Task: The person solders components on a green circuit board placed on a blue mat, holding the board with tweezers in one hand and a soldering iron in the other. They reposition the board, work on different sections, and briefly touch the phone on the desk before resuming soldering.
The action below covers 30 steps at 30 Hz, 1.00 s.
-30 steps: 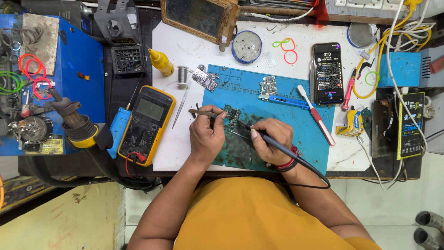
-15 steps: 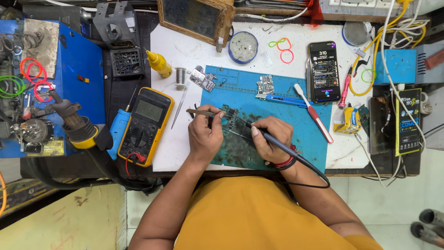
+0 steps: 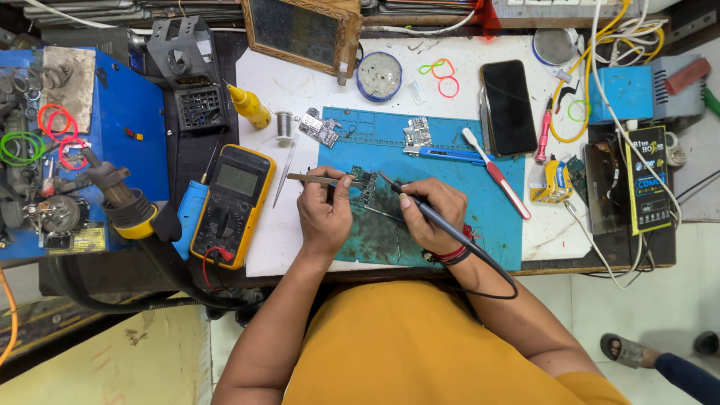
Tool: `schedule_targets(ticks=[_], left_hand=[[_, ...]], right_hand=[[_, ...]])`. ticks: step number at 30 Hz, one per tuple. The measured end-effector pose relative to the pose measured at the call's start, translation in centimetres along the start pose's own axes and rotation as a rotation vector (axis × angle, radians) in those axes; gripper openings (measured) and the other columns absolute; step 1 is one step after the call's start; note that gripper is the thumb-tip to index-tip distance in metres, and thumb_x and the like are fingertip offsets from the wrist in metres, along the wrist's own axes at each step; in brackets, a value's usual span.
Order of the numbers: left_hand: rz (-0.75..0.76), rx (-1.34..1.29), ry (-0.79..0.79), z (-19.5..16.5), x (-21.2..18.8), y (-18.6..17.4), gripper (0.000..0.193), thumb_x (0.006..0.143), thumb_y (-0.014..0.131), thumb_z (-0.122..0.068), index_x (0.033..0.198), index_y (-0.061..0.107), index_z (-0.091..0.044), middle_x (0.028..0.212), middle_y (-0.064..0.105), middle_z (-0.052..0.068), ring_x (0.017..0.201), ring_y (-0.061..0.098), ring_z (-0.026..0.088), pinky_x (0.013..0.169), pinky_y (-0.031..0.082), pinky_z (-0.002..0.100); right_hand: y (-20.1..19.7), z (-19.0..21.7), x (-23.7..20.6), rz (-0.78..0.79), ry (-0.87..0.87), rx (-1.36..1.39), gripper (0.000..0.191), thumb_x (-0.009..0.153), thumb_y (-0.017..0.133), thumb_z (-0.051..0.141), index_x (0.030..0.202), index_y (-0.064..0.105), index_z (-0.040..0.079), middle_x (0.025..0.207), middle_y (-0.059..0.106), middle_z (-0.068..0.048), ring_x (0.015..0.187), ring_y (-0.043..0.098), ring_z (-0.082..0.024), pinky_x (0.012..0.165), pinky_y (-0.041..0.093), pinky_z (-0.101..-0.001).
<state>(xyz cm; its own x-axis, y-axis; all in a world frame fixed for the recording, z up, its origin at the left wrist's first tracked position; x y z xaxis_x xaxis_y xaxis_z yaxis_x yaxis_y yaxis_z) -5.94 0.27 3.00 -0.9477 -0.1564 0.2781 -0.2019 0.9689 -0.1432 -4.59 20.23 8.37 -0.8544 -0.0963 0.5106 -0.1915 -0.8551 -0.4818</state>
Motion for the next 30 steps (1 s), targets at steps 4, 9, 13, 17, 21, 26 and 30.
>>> schedule_targets(ticks=[4,9,13,17,21,26,30], left_hand=[[0.000,-0.018,0.004,0.0,-0.1,0.0,0.014,0.105,0.064,-0.007,0.110,0.055,0.002,0.089,0.070,0.010,0.080,0.067,0.011,0.068,0.054,0.026],[-0.001,-0.024,0.019,-0.3,-0.2,-0.1,0.013,0.105,0.064,-0.007,0.110,0.055,0.002,0.090,0.070,0.010,0.082,0.068,0.012,0.070,0.055,0.026],[-0.002,-0.018,0.032,-0.5,-0.3,-0.1,0.013,0.105,0.064,-0.007,0.110,0.055,0.002,0.090,0.070,0.010,0.082,0.069,0.012,0.070,0.055,0.026],[-0.023,-0.032,-0.001,-0.7,-0.2,-0.5,0.013,0.105,0.063,-0.006,0.110,0.055,0.002,0.089,0.072,0.010,0.079,0.068,0.013,0.067,0.053,0.025],[-0.064,0.037,0.058,-2.0,-1.0,-1.4,0.013,0.104,0.064,-0.005,0.111,0.057,0.002,0.096,0.074,0.013,0.088,0.074,0.016,0.074,0.059,0.027],[-0.026,0.286,0.147,-4.2,-3.9,-3.2,0.018,0.098,0.072,-0.007,0.110,0.060,0.001,0.096,0.077,0.013,0.083,0.077,0.018,0.074,0.060,0.027],[0.054,0.362,0.060,-4.2,-5.2,-4.2,0.019,0.094,0.076,-0.008,0.108,0.067,-0.001,0.090,0.077,0.012,0.076,0.076,0.019,0.067,0.057,0.027]], right_hand=[[0.0,-0.7,-0.4,-0.019,0.049,-0.005,0.014,0.095,0.071,0.015,0.097,0.070,0.001,0.079,0.070,-0.011,0.065,0.067,-0.020,0.060,0.050,-0.0308],[-0.3,-1.5,-1.4,-0.098,0.063,0.145,0.018,0.102,0.069,0.016,0.112,0.068,0.001,0.091,0.072,-0.011,0.076,0.068,-0.020,0.068,0.053,-0.0312],[-0.9,-3.0,-1.5,-0.280,0.219,0.384,0.029,0.103,0.065,0.023,0.126,0.061,0.005,0.108,0.076,-0.010,0.073,0.066,-0.013,0.065,0.055,-0.0259],[0.0,-0.6,-0.5,0.031,-0.011,-0.086,0.029,0.102,0.072,0.023,0.128,0.067,0.010,0.107,0.076,-0.009,0.096,0.075,-0.026,0.082,0.058,-0.0347],[1.1,2.1,0.8,0.232,-0.179,-0.253,0.060,0.084,0.081,0.036,0.130,0.059,0.006,0.116,0.069,-0.017,0.111,0.062,-0.038,0.098,0.046,-0.0484],[1.7,2.9,2.4,0.356,-0.205,-0.253,0.061,0.081,0.080,0.032,0.131,0.060,0.005,0.121,0.067,-0.018,0.120,0.056,-0.038,0.107,0.040,-0.0517],[1.2,2.1,2.7,0.400,-0.224,-0.208,0.054,0.075,0.074,0.018,0.127,0.061,0.006,0.118,0.069,-0.015,0.119,0.059,-0.037,0.108,0.041,-0.0517]])
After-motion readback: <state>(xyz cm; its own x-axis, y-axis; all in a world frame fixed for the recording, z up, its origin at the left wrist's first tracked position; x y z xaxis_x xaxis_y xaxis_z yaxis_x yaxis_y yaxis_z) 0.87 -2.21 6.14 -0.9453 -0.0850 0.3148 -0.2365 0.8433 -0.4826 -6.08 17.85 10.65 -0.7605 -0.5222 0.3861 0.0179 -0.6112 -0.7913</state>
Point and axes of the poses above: each hand's wrist, its own x-axis towards the middle knuckle, its own y-axis out of the palm, z = x × y, the point moved 5 cm from there along x, towards the middle knuckle
